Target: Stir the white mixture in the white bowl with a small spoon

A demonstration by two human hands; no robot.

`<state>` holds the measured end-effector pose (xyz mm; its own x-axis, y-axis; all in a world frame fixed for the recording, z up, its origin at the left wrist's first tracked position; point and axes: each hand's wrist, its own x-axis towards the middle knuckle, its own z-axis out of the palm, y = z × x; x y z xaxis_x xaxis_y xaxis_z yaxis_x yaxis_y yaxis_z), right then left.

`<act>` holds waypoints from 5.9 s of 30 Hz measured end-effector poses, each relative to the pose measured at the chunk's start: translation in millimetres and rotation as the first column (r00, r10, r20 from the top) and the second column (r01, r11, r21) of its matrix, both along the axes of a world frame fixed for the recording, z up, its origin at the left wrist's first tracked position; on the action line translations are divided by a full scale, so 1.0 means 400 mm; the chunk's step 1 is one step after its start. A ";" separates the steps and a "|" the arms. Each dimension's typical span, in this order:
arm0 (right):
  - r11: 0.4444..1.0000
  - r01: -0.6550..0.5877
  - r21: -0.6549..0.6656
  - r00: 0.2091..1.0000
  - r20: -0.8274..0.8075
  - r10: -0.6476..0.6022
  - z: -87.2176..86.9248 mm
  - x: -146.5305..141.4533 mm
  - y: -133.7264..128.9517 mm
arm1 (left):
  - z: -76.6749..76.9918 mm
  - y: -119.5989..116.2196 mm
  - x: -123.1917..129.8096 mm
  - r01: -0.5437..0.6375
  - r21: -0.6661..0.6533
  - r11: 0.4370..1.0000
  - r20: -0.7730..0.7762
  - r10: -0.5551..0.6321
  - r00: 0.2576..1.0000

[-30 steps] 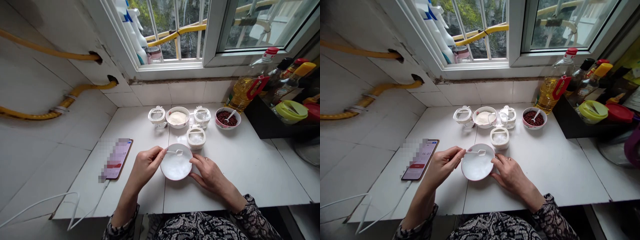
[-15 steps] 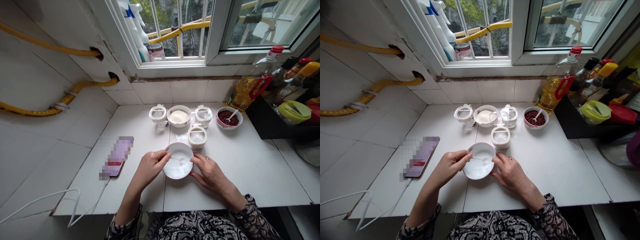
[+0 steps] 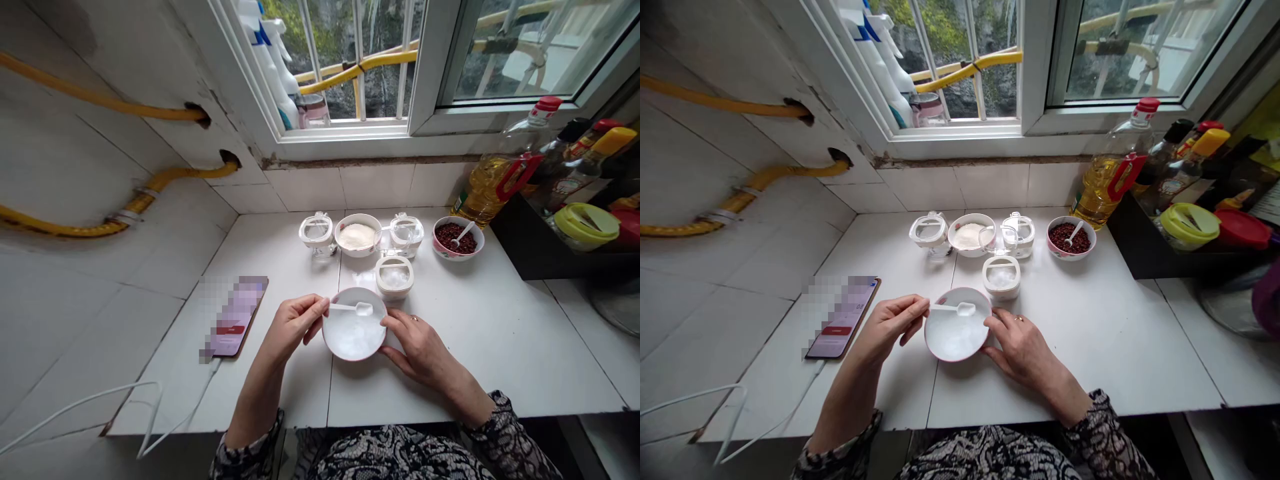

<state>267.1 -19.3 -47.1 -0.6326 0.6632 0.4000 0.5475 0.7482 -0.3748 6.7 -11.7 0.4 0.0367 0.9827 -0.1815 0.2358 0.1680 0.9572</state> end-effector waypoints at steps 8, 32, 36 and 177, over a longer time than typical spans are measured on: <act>1.000 0.003 0.004 1.000 -0.009 -0.003 0.002 -0.001 0.001 | 0.057 0.034 0.086 -0.222 0.355 0.908 -0.006 0.240 0.971; 1.000 0.009 -0.005 1.000 0.009 -0.009 0.000 0.001 -0.001 | 0.019 -0.007 0.043 0.193 0.141 0.971 -0.418 -0.119 0.901; 1.000 0.005 0.000 1.000 0.008 -0.005 0.002 0.000 0.000 | 0.015 -0.003 0.059 0.224 0.065 0.972 -0.431 -0.176 0.885; 1.000 -0.002 -0.010 1.000 0.010 0.002 0.004 -0.001 -0.001 | 0.021 0.003 0.052 0.267 0.105 0.958 -0.423 -0.200 0.884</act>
<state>266.9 -19.5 -45.7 -0.6378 0.6657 0.3875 0.5496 0.7457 -0.3766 27.6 -10.5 8.8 0.2248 0.9714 -0.0762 0.6213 -0.0827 0.7792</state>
